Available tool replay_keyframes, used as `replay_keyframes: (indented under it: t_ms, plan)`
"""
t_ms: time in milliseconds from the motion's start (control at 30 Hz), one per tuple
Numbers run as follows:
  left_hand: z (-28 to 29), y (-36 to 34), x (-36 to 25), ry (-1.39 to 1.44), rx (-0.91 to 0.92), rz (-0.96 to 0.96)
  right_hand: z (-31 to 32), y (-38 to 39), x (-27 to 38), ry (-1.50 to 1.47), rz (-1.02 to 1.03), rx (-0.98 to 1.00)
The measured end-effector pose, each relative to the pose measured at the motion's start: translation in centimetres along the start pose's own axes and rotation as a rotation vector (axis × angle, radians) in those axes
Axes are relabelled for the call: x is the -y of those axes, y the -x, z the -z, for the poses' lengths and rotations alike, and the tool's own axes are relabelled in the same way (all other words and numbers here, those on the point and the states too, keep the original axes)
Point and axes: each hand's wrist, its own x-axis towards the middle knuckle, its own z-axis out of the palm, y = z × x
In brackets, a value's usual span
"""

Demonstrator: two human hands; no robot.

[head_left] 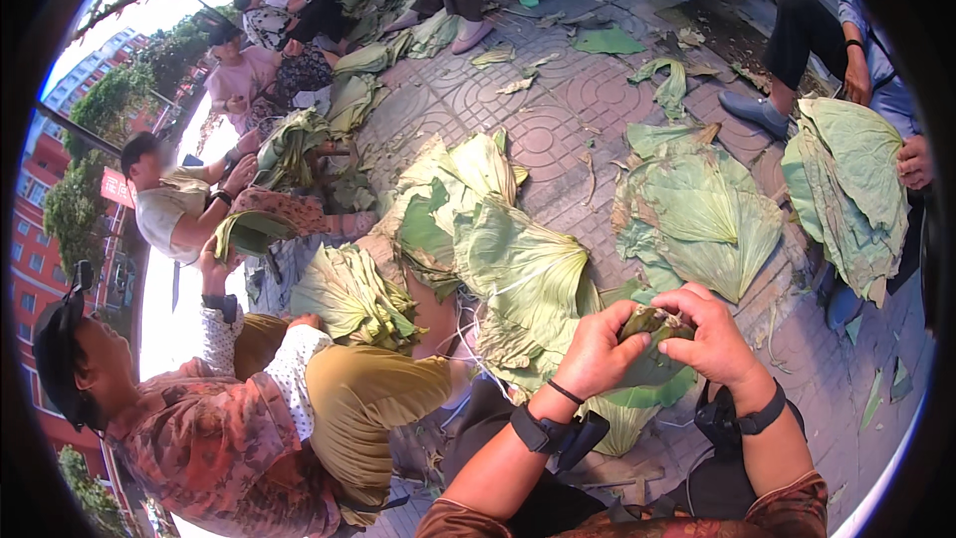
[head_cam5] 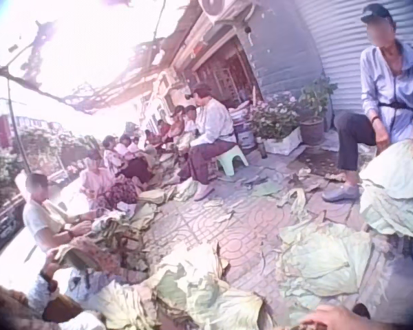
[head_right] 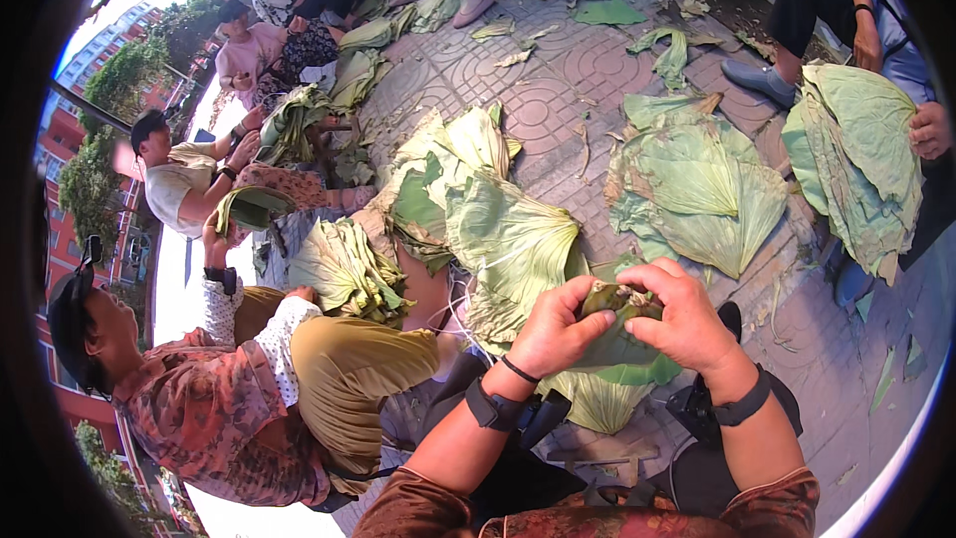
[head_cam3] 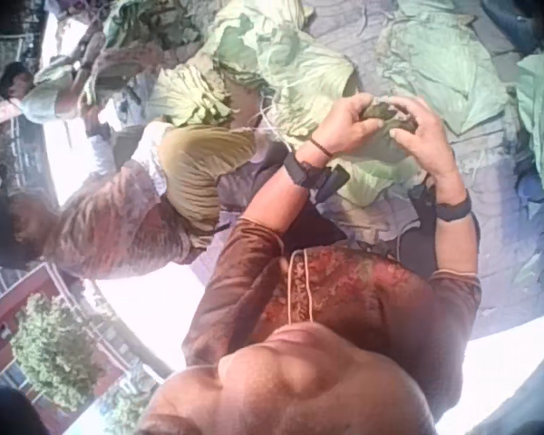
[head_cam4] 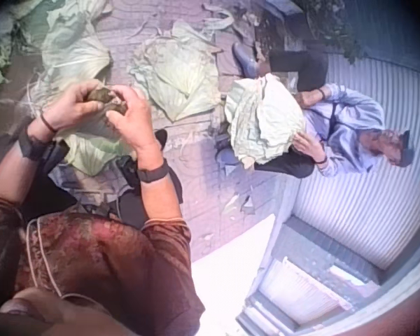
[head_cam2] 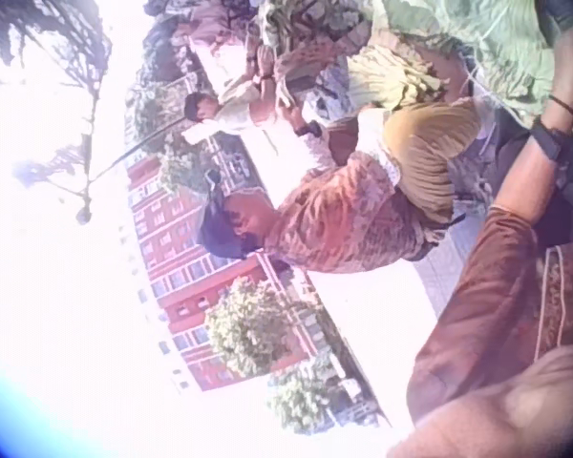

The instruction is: The person sorts and stacks large green leaves by hand while sitting on the ground, handling them one at a time and organizing them into piles.

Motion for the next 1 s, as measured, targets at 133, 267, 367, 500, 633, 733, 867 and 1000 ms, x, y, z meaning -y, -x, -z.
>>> replay_keyframes:
  t_ms: [133, 267, 367, 500, 633, 733, 867, 1000]
  plan:
    - [0.7, 0.8, 0.6, -0.025, -0.019, -0.030, -1.3, -0.2, -0.1, 0.038, 0.034, -0.002]
    - [1.0, 1.1, 0.8, -0.101, -0.011, -0.037, -2.0, -0.1, -0.4, 0.091, -0.050, 0.017]
    - [0.6, 1.1, 1.3, -0.260, -0.068, -0.048, -2.0, -0.3, -0.5, 0.096, -0.068, 0.033]
    - [0.1, 0.9, 1.1, -0.329, -0.099, -0.174, -1.4, -0.5, 0.2, 0.123, -0.060, 0.082]
    - [0.2, 1.2, 0.9, -0.373, -0.118, -0.114, -1.3, -0.6, -0.2, 0.348, 0.061, 0.164]
    - [0.5, 1.0, 1.0, -0.308, -0.095, -0.138, -0.9, -0.5, -0.7, 0.426, 0.221, 0.114]
    - [1.2, 1.3, 1.4, -0.577, -0.047, -0.084, -0.4, -0.2, 0.1, 0.344, 0.071, 0.079]
    - [1.4, 0.9, 1.6, -0.750, -0.127, -0.133, 0.8, 0.2, 1.1, 0.171, -0.081, -0.098]
